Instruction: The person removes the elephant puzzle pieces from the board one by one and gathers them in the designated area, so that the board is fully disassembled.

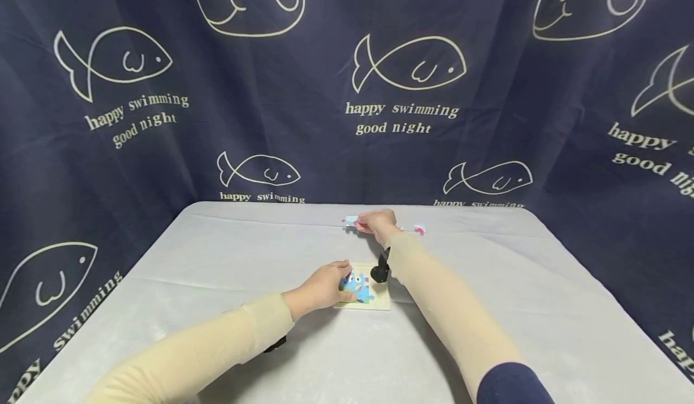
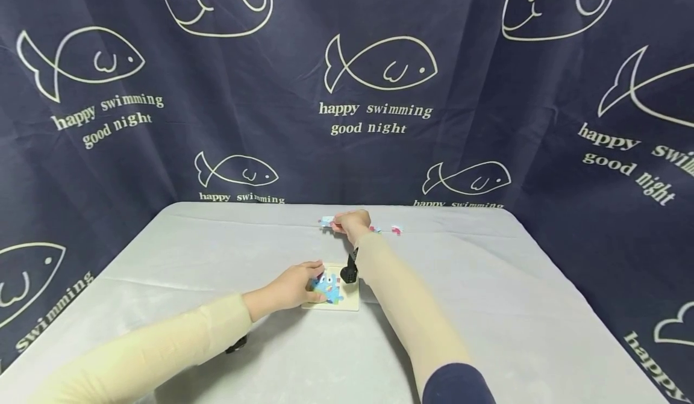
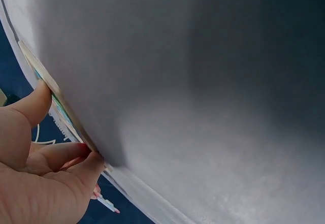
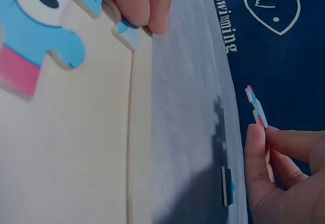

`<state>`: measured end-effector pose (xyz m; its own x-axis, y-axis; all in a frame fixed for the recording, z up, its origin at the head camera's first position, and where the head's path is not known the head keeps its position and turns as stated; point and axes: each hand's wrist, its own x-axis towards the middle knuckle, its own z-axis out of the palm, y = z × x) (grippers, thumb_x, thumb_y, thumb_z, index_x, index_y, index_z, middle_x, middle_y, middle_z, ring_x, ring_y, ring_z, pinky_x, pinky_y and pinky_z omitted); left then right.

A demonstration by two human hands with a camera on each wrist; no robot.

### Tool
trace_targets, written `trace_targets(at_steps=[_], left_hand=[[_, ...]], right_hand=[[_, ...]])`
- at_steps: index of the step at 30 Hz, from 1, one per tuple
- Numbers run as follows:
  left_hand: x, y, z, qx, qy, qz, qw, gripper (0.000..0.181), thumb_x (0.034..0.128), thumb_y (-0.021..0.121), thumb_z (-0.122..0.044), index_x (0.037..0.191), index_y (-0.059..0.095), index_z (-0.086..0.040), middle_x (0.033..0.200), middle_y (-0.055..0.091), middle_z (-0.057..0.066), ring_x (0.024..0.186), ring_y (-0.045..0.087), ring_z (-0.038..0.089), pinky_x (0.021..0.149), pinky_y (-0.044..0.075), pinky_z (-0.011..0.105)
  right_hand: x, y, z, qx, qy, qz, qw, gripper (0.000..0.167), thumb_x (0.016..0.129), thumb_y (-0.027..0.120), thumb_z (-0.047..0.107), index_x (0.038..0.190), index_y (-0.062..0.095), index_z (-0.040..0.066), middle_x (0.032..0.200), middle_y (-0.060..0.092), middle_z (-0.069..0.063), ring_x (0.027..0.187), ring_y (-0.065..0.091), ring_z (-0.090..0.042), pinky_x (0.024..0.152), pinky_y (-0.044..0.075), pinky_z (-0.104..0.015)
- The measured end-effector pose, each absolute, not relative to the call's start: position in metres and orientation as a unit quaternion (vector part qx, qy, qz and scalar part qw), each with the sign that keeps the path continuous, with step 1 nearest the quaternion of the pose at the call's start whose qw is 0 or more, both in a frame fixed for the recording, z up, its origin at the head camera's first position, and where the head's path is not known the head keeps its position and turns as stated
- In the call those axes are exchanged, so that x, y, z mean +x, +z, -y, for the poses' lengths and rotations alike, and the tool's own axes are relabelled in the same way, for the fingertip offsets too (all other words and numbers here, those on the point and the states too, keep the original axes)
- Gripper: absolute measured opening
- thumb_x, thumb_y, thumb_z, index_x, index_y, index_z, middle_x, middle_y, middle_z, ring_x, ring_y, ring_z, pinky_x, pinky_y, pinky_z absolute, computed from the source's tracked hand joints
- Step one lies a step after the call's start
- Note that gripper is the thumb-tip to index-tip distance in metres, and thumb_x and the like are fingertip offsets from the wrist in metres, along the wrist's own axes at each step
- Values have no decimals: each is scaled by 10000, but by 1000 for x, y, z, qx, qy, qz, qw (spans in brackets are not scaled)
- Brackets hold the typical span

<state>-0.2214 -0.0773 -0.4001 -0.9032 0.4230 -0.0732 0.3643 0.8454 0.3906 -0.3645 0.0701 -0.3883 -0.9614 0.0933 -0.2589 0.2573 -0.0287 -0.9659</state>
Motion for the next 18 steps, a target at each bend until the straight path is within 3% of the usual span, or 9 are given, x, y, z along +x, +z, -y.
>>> trace_targets(at_steps=[11, 18], left_hand=[[-220, -403, 78, 212, 198, -954, 77, 728, 841, 748, -331, 1401, 461, 36, 1513, 408, 148, 1406, 383, 293, 1173, 325, 393], [-222, -404, 79, 210, 192, -956, 77, 733, 849, 737, -343, 1414, 448, 22, 1524, 394, 135, 1418, 368, 273, 1179, 315, 376]], right_hand=[[-368, -397, -58, 132, -686, -714, 50, 224, 831, 672, -98, 1055, 676, -104, 961, 710, -200, 774, 738, -187, 803, 600, -271], [-372, -402, -55, 144, -661, -735, 46, 215, 845, 674, -68, 1059, 683, -83, 1015, 701, -209, 726, 730, -154, 787, 603, -260]])
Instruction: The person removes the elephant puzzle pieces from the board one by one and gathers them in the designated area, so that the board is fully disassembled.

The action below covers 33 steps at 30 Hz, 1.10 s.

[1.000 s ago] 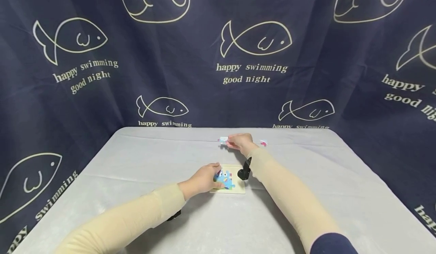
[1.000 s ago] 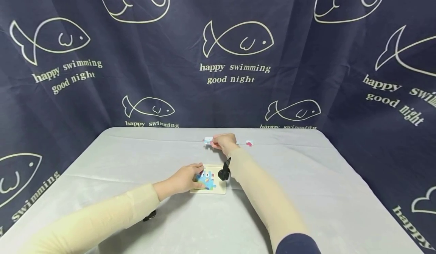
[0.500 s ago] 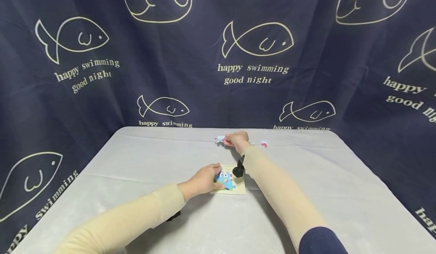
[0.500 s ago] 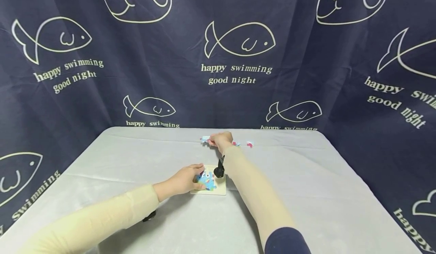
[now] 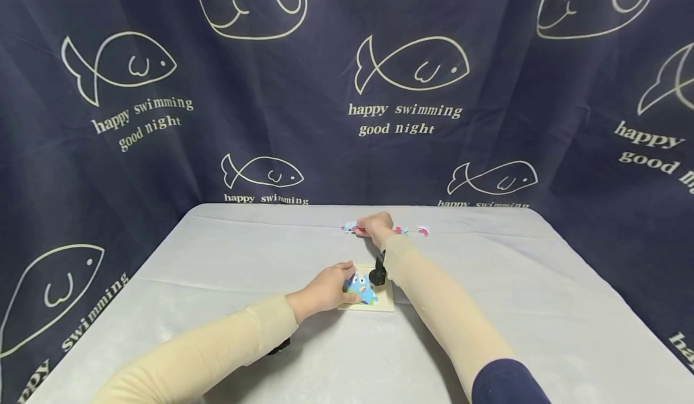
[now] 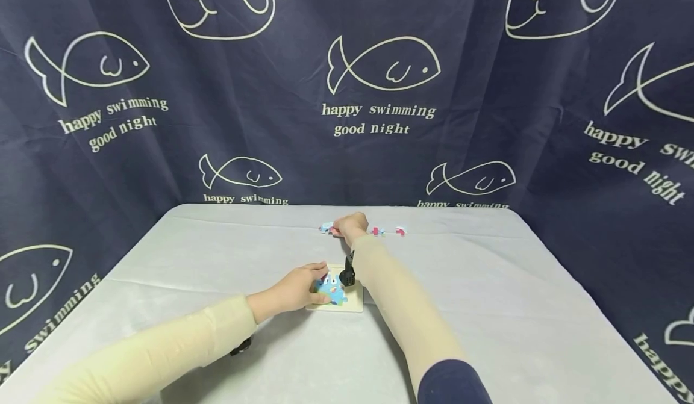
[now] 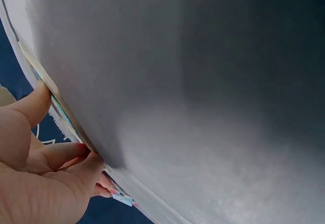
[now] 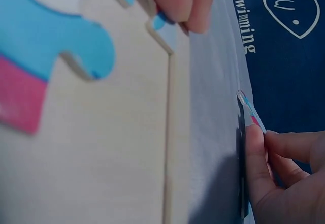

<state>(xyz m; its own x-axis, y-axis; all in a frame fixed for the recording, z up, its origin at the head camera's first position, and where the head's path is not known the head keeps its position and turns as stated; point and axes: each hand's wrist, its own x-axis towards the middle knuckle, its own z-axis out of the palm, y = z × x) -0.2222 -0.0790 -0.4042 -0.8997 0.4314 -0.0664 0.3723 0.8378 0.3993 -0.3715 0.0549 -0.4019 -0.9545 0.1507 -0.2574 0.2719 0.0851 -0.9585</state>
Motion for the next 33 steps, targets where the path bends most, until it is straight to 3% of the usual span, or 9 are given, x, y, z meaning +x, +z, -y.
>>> trace_targets(at_steps=[7, 12, 17, 23, 26, 29, 33], left_hand=[[-221, -403, 78, 212, 190, -956, 75, 729, 851, 734, -345, 1412, 451, 24, 1522, 399, 133, 1416, 371, 270, 1176, 320, 375], [-220, -403, 76, 212, 184, -957, 72, 734, 844, 739, -350, 1408, 458, 26, 1517, 406, 137, 1409, 382, 273, 1171, 329, 379], [-222, -404, 75, 208, 180, -959, 73, 734, 850, 732, -355, 1417, 449, 15, 1524, 398, 125, 1414, 375, 268, 1172, 327, 372], [-222, -401, 74, 206, 177, -959, 75, 737, 852, 732, -356, 1421, 444, 13, 1528, 395, 117, 1415, 374, 265, 1172, 328, 368], [-221, -400, 75, 204, 179, -959, 78, 737, 851, 735, -352, 1420, 446, 17, 1526, 398, 120, 1415, 374, 266, 1171, 331, 369], [-221, -400, 75, 202, 180, -959, 79, 737, 850, 738, -350, 1418, 449, 20, 1523, 403, 122, 1417, 373, 264, 1172, 331, 368], [-222, -402, 76, 200, 181, -960, 81, 739, 842, 745, -358, 1411, 459, 19, 1516, 415, 120, 1415, 375, 266, 1177, 323, 373]], right_hand=[[-376, -402, -54, 174, -629, -757, 36, 220, 837, 678, -39, 1056, 664, -65, 840, 681, -120, 548, 662, -75, 640, 593, -188], [-377, -401, -55, 186, -611, -769, 31, 258, 833, 673, -30, 1086, 645, -72, 932, 713, -182, 547, 667, -94, 630, 594, -201], [-376, -399, -59, 178, -612, -770, 24, 304, 833, 665, -32, 1131, 628, -82, 1024, 703, -222, 618, 703, -125, 656, 601, -209], [-370, -392, -67, 150, -626, -765, 27, 293, 864, 646, 1, 1146, 622, -72, 1079, 692, -220, 853, 738, -232, 740, 608, -251], [-367, -388, -70, 137, -619, -772, 37, 289, 883, 645, 43, 1152, 623, -59, 1090, 700, -206, 894, 734, -230, 784, 605, -272], [-365, -386, -73, 129, -623, -770, 43, 294, 875, 646, 39, 1146, 617, -72, 1044, 716, -197, 820, 742, -202, 783, 607, -277], [-364, -386, -75, 123, -647, -750, 52, 295, 841, 645, -26, 1120, 609, -114, 855, 708, -159, 656, 709, -159, 740, 612, -263]])
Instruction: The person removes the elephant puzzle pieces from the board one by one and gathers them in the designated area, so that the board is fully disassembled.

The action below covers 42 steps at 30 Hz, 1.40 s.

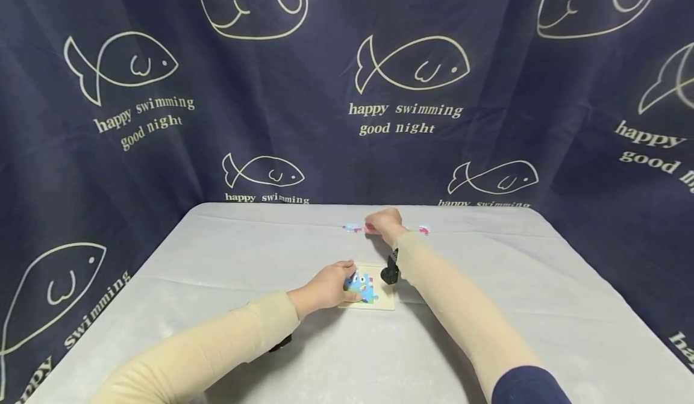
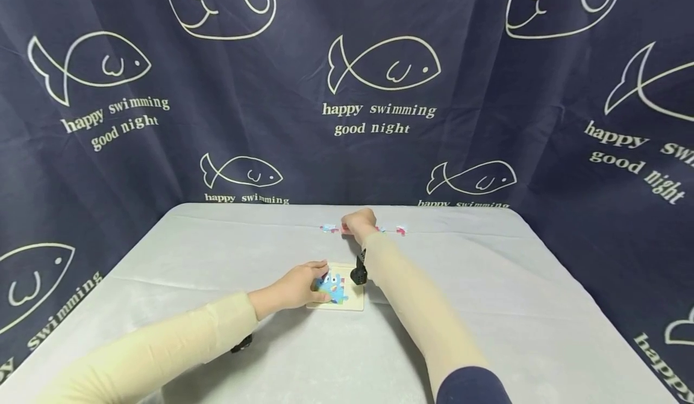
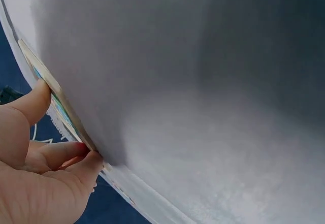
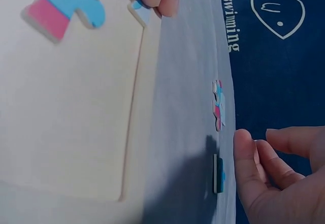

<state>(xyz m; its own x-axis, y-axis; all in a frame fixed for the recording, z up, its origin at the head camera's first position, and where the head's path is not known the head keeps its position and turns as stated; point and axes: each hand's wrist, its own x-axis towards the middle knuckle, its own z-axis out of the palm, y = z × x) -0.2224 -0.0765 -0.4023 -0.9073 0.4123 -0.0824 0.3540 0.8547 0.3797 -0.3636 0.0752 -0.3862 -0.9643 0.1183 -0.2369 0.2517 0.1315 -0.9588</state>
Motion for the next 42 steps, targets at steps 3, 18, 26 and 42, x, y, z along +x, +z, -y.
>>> trace_targets(at_steps=[3, 18, 26, 42], left_hand=[[-224, -404, 77, 199, 183, -960, 79, 737, 836, 751, -364, 1402, 472, 17, 1507, 428, 119, 1410, 383, 269, 1179, 319, 378], [-224, -401, 78, 202, 193, -957, 74, 723, 822, 773, -338, 1380, 496, 30, 1486, 457, 126, 1396, 404, 282, 1173, 329, 387], [-224, -402, 79, 207, 197, -955, 75, 720, 822, 773, -341, 1376, 502, 31, 1484, 457, 131, 1396, 404, 285, 1168, 338, 394], [-225, -400, 80, 203, 202, -955, 75, 713, 806, 788, -333, 1360, 522, 30, 1469, 479, 126, 1387, 416, 286, 1169, 336, 401]], right_hand=[[-363, -387, -77, 121, -651, -748, 55, 295, 828, 644, -47, 1110, 608, -123, 759, 658, -103, 621, 666, -123, 715, 614, -253], [-349, -384, -88, 103, -631, -763, 97, 329, 850, 635, -46, 1161, 569, -130, 851, 646, -133, 707, 658, -158, 785, 611, -292], [-339, -383, -95, 76, -628, -767, 107, 279, 853, 621, -50, 1114, 578, -141, 833, 663, -128, 674, 653, -136, 819, 603, -312], [-325, -386, -102, 35, -610, -781, 127, 251, 868, 634, -27, 1090, 622, -142, 865, 707, -150, 627, 649, -88, 775, 608, -272]])
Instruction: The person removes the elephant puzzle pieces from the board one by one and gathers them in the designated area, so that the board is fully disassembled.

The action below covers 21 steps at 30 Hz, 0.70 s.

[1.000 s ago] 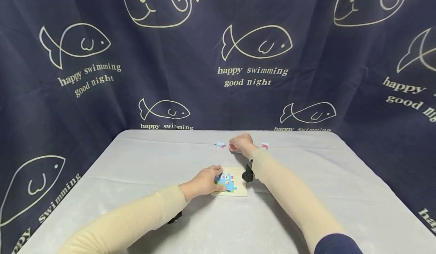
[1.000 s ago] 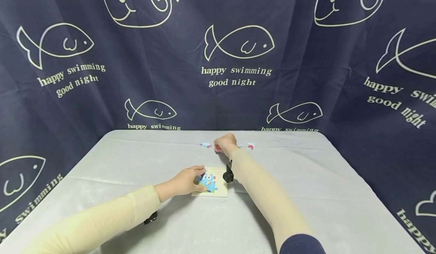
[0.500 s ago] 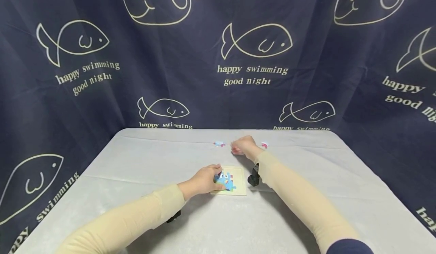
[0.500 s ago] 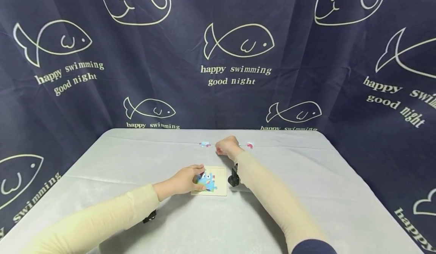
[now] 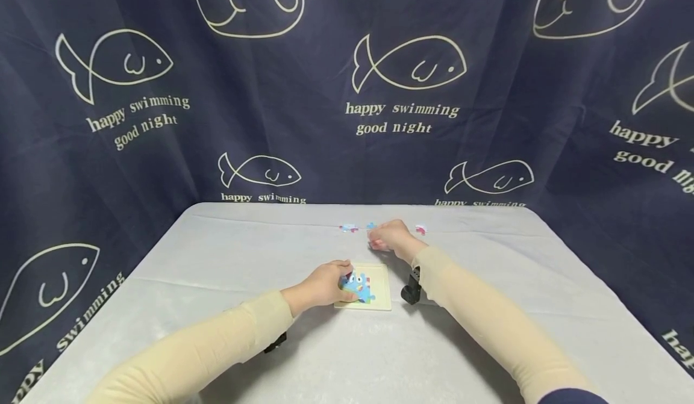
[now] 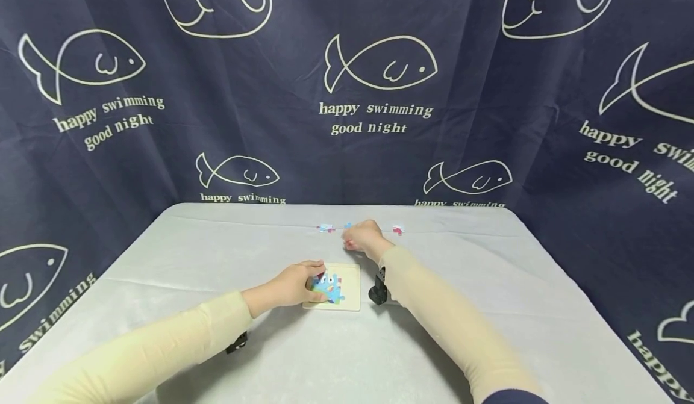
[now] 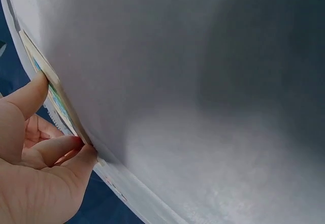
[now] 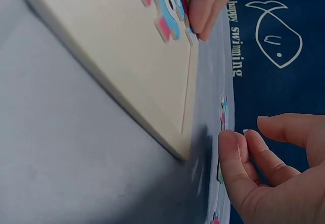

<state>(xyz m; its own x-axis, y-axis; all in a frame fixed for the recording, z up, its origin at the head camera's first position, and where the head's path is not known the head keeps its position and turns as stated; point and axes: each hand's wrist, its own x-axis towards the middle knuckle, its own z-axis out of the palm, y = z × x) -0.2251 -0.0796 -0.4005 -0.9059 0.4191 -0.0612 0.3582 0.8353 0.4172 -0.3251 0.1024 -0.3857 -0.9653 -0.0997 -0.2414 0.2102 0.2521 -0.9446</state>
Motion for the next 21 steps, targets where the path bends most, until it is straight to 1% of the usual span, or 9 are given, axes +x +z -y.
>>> trace_targets(at_steps=[4, 9, 11, 13, 17, 21], left_hand=[[-225, -400, 79, 199, 210, -954, 75, 713, 805, 790, -330, 1365, 521, 20, 1474, 473, 123, 1390, 412, 288, 1168, 337, 401], [-223, -400, 77, 194, 221, -953, 73, 712, 802, 793, -309, 1370, 515, 18, 1478, 465, 136, 1384, 415, 308, 1164, 343, 407], [-223, -400, 76, 191, 225, -953, 72, 707, 800, 796, -292, 1366, 516, 25, 1472, 468, 146, 1376, 424, 319, 1160, 350, 412], [-223, -400, 75, 189, 224, -954, 68, 697, 798, 800, -278, 1356, 523, 35, 1463, 477, 156, 1368, 434, 325, 1154, 359, 411], [-223, -399, 73, 181, 218, -957, 65, 681, 793, 805, -259, 1343, 535, 39, 1450, 490, 159, 1356, 448, 328, 1150, 367, 400], [-222, -400, 71, 177, 215, -958, 69, 665, 789, 809, -248, 1327, 549, 43, 1444, 496, 157, 1340, 463, 340, 1141, 380, 403]], right_hand=[[-321, -385, -104, 26, -604, -786, 129, 260, 874, 639, -16, 1102, 634, -140, 883, 716, -169, 635, 655, -91, 776, 610, -280], [-313, -380, -108, 18, -594, -794, 127, 263, 889, 636, 5, 1116, 642, -127, 1025, 702, -240, 672, 667, -93, 814, 602, -293], [-310, -379, -109, 12, -593, -794, 129, 264, 895, 628, 2, 1122, 636, -132, 1057, 691, -262, 680, 673, -98, 821, 601, -300], [-307, -378, -109, 8, -592, -795, 136, 259, 900, 620, 0, 1121, 633, -135, 1051, 692, -264, 677, 673, -96, 821, 601, -302], [-303, -378, -108, -4, -587, -794, 156, 240, 908, 603, -6, 1101, 632, -146, 985, 709, -244, 669, 677, -104, 816, 605, -322], [-300, -380, -110, -16, -577, -797, 176, 222, 886, 620, -27, 1063, 645, -159, 911, 724, -228, 651, 689, -122, 783, 613, -330]])
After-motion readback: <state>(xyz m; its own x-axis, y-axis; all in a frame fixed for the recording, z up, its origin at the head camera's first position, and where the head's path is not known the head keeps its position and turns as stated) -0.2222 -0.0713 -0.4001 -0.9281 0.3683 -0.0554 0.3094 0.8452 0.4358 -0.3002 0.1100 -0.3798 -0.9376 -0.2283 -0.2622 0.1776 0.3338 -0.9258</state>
